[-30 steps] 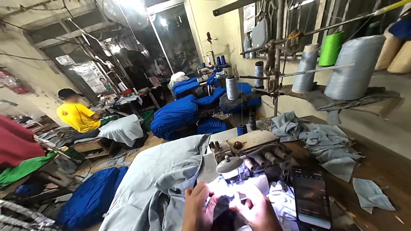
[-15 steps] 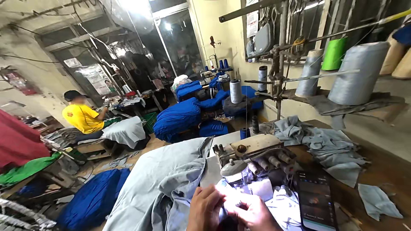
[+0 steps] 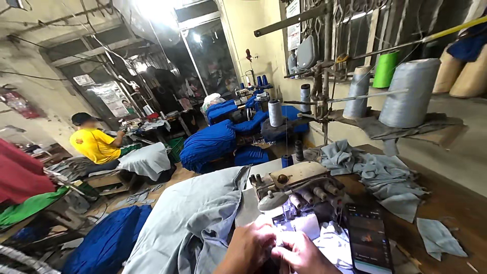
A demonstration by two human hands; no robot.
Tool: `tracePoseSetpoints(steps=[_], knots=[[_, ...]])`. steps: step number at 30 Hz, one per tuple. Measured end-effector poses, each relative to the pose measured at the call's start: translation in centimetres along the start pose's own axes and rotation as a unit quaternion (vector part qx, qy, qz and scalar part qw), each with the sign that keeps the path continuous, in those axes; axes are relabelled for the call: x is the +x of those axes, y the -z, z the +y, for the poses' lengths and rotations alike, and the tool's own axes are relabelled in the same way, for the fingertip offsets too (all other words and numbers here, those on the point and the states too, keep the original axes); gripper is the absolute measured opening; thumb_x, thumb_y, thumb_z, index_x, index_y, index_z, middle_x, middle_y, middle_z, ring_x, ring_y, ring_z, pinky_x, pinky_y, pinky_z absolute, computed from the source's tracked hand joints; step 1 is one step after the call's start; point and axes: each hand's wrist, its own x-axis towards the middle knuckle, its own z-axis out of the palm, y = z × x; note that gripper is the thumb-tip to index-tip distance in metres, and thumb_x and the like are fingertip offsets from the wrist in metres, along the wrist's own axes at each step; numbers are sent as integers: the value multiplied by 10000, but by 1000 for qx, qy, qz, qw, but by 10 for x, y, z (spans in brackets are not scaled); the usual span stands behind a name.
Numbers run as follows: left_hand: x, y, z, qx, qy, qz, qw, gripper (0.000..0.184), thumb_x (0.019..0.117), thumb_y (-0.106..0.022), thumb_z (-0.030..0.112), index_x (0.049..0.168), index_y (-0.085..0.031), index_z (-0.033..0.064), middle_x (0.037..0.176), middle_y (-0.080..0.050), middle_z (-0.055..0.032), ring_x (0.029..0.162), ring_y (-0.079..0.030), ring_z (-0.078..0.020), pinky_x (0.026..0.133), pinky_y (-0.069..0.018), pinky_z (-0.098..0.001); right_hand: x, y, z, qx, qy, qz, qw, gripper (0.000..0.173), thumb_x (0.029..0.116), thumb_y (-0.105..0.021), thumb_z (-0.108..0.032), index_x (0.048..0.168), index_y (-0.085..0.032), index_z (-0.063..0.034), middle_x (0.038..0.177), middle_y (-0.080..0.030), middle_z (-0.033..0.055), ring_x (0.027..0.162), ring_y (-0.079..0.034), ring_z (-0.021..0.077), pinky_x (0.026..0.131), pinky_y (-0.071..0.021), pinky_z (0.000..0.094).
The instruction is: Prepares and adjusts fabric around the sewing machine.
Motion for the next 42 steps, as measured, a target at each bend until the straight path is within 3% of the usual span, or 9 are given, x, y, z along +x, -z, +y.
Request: tracePoseSetpoints(steps=[7,13,16,20,23,26,34,37,42], knots=[[-2,4,12,31,29,151,988,168,996,-607,217,883,-713,154,889,-693,-3,732,-671,-102,577,-560,-289,6,5,3,15,8,-76,997,288,1025,-603,-263,972,-723,-6,798,-700,71,654,-672,141,634,-590,353],[-89,16,11,-55,337,-12,940,510,857,-815,340,1126,-674,-70,1056,-685,-270,851,-693,-400,762,-567,-597,1,7,-2,202,-91,-12,975,156,925,-732,-196,945,-650,-65,802,-732,38,550,-663,131,522,-583,299],[-113,21,-4,37,313,-9,949,167,926,-653,119,982,-716,-25,926,-718,-193,813,-716,-367,712,-576,-588,2,8,-4,219,-95,5,971,163,956,-708,-199,864,-681,-67,703,-691,18,545,-655,127,541,-585,300],[-85,65,-28,171,293,-1,941,142,929,-686,116,1048,-763,102,1038,-726,-136,871,-721,-375,682,-575,-616,-2,0,-10,263,-98,4,960,160,1001,-626,-179,869,-641,-89,671,-660,1,525,-644,120,536,-590,293],[-50,62,-16,116,123,9,986,202,914,-609,61,988,-772,154,1024,-739,-39,827,-732,-232,642,-607,-477,-9,-6,-8,247,-129,8,960,169,1016,-602,-197,909,-656,-78,668,-666,2,513,-638,118,521,-583,304],[-28,34,-15,89,7,-61,994,222,922,-631,59,1029,-779,186,1151,-729,-44,994,-720,-251,762,-615,-472,-15,-7,-5,250,-115,14,961,187,1010,-615,-204,885,-687,-84,672,-676,-10,561,-654,103,564,-582,286],[-31,46,-28,20,47,-58,997,62,925,-704,177,966,-736,143,1110,-703,-63,927,-715,-228,719,-615,-456,-20,4,-2,312,-77,28,947,163,1022,-566,-128,903,-673,-98,711,-704,6,610,-688,119,605,-602,295],[-40,16,-33,44,32,-61,997,171,970,-633,201,1080,-764,197,1051,-702,-54,884,-715,-212,681,-615,-423,-11,-4,-4,335,-62,32,940,170,1023,-560,-137,933,-687,-67,771,-738,56,654,-713,144,616,-608,300],[-30,20,-39,-27,28,-27,999,111,957,-653,154,932,-760,162,1107,-714,-10,915,-711,-136,730,-619,-367,3,-9,-7,304,10,80,949,148,1000,-592,-129,1012,-712,-42,975,-763,75,811,-738,168,683,-631,340]])
